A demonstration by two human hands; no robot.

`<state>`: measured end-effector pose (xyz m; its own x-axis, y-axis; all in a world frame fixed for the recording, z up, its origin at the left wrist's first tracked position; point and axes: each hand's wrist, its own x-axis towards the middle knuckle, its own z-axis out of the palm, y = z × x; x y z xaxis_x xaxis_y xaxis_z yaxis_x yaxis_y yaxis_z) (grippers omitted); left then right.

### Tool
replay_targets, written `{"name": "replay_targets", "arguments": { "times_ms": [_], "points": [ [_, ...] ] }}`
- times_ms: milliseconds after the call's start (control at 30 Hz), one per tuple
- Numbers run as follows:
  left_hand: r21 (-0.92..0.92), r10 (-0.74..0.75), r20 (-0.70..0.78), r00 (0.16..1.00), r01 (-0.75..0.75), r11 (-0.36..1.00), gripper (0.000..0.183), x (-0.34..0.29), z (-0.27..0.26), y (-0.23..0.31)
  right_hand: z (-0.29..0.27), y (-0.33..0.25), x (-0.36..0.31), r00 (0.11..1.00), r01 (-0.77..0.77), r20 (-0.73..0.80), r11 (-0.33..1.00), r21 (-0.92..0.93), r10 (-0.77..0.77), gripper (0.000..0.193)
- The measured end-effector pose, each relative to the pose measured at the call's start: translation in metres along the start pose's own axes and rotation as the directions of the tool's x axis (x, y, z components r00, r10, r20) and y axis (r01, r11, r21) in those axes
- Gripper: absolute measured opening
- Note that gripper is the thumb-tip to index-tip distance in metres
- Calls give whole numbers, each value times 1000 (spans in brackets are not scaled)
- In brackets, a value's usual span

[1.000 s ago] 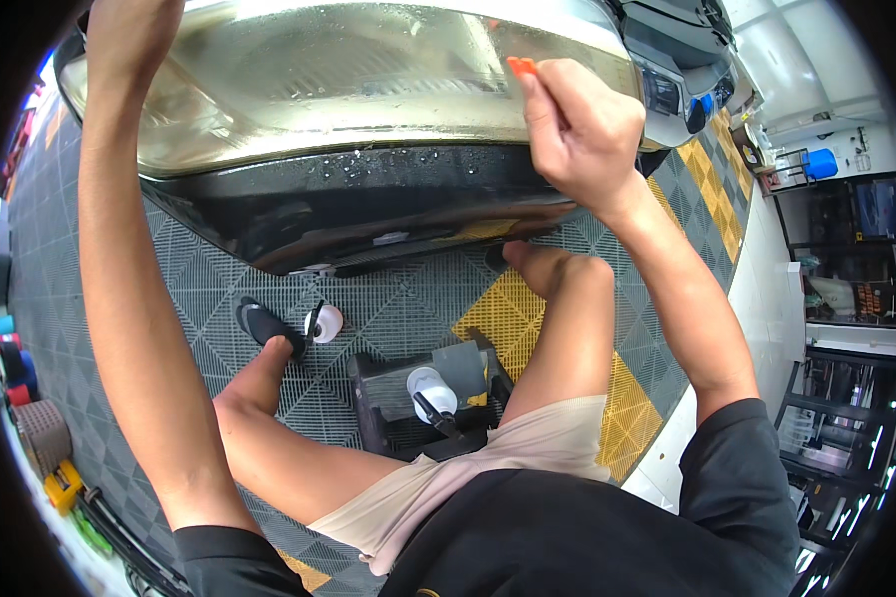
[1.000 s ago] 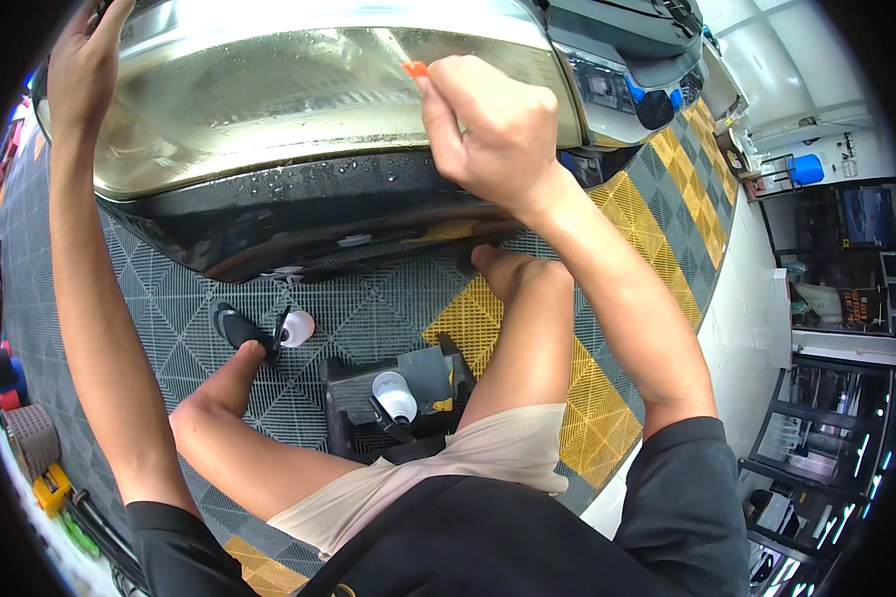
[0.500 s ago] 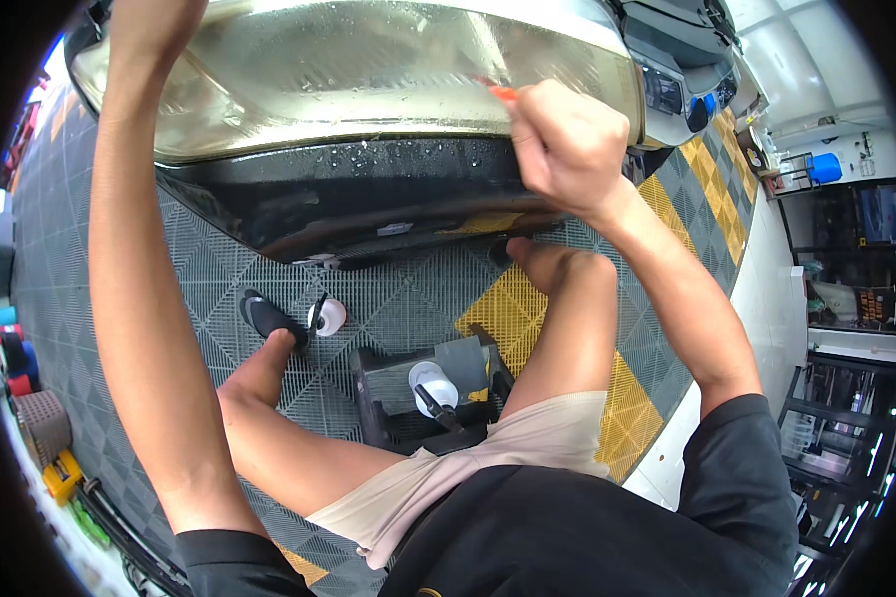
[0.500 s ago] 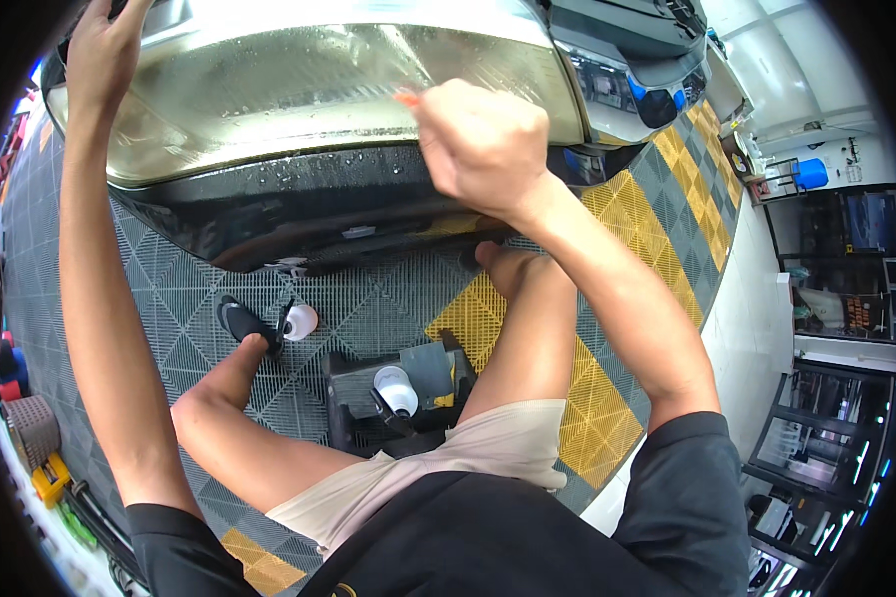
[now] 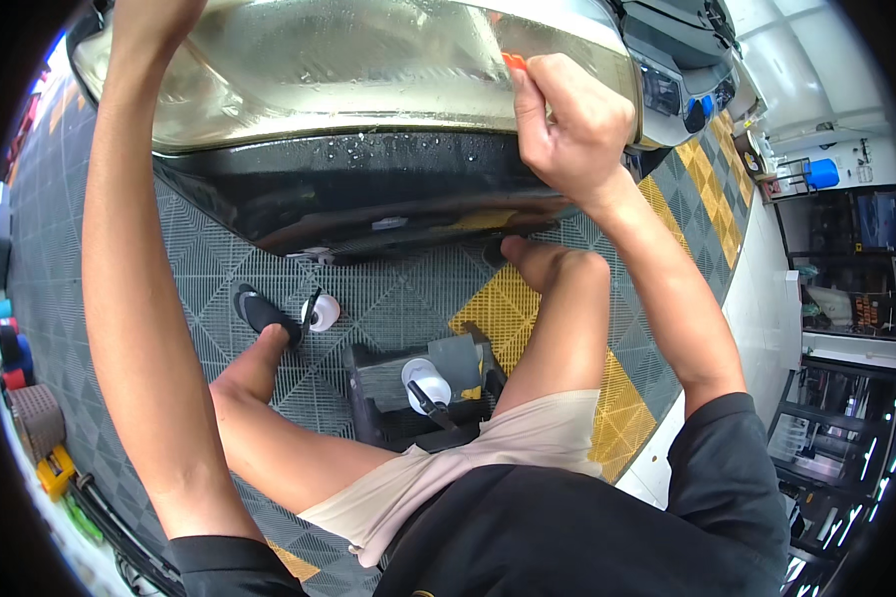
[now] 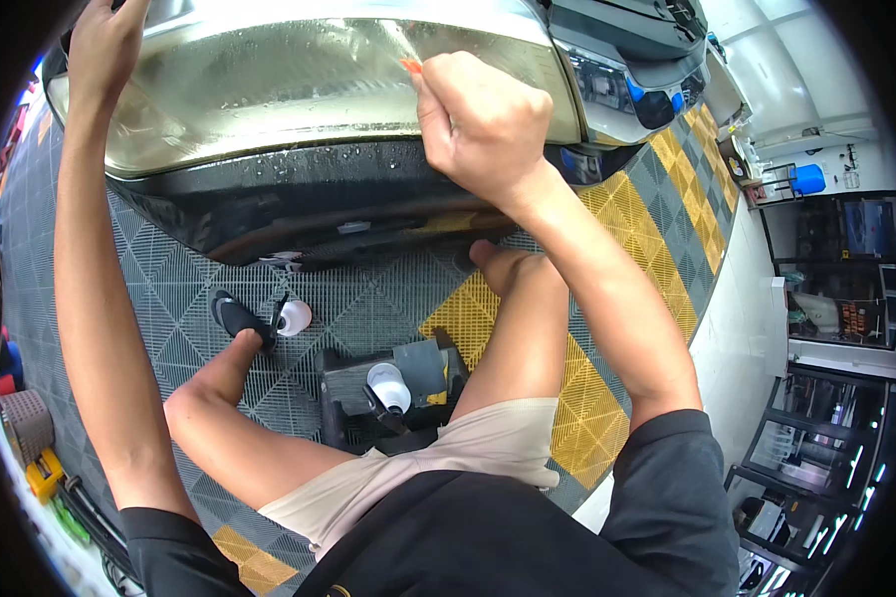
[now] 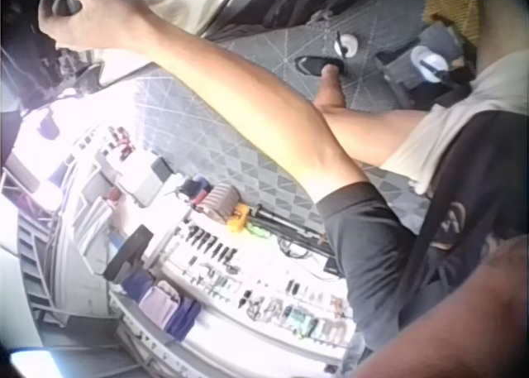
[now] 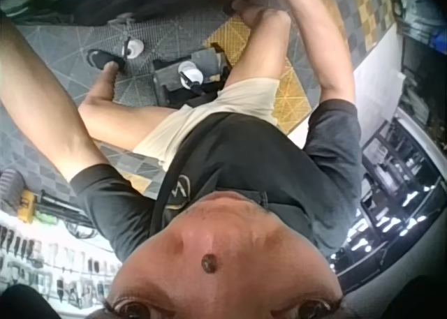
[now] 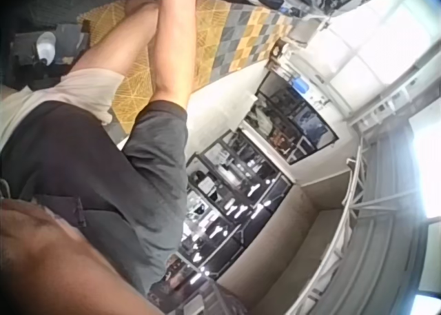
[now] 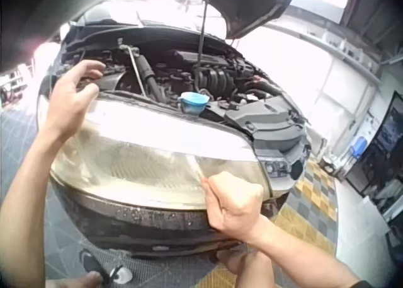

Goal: The person sands the surface of a car headlight by hand using a small orange sanding block after spraying it with liquid from a bottle.

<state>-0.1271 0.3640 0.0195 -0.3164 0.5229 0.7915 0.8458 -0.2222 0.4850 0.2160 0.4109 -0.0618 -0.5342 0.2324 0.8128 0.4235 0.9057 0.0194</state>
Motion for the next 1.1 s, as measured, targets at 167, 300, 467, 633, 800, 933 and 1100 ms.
{"name": "replay_targets", "arguments": {
  "times_ms": [167,300,467,633,800,933,1100],
  "points": [
    [-75,151,-5,989,-151,986,38,-9,-3,3,-3,5,5,999,38,37,998,42,-40,10],
    [-4,87,-12,996,-87,996,38,-2,-3,-1,-3,-2,-14,963,215,187,972,-94,-195,9],
    [8,25,-16,1000,-25,1000,38,-2,7,-6,-5,21,4,1000,1,-17,996,92,0,10],
    [-38,119,-7,993,-119,992,37,-9,-3,9,0,1,-5,999,34,24,999,-22,-34,7],
    [19,67,-13,998,-67,998,37,-1,0,1,3,-3,-2,997,-65,-28,997,47,66,8],
    [67,35,4,999,-35,997,37,-1,-2,-5,-2,-13,-5,996,-46,75,999,9,45,10],
    [78,37,-4,999,-37,996,38,0,-1,-4,4,-4,3,1000,4,-26,1000,9,-3,11]
  ]
}}
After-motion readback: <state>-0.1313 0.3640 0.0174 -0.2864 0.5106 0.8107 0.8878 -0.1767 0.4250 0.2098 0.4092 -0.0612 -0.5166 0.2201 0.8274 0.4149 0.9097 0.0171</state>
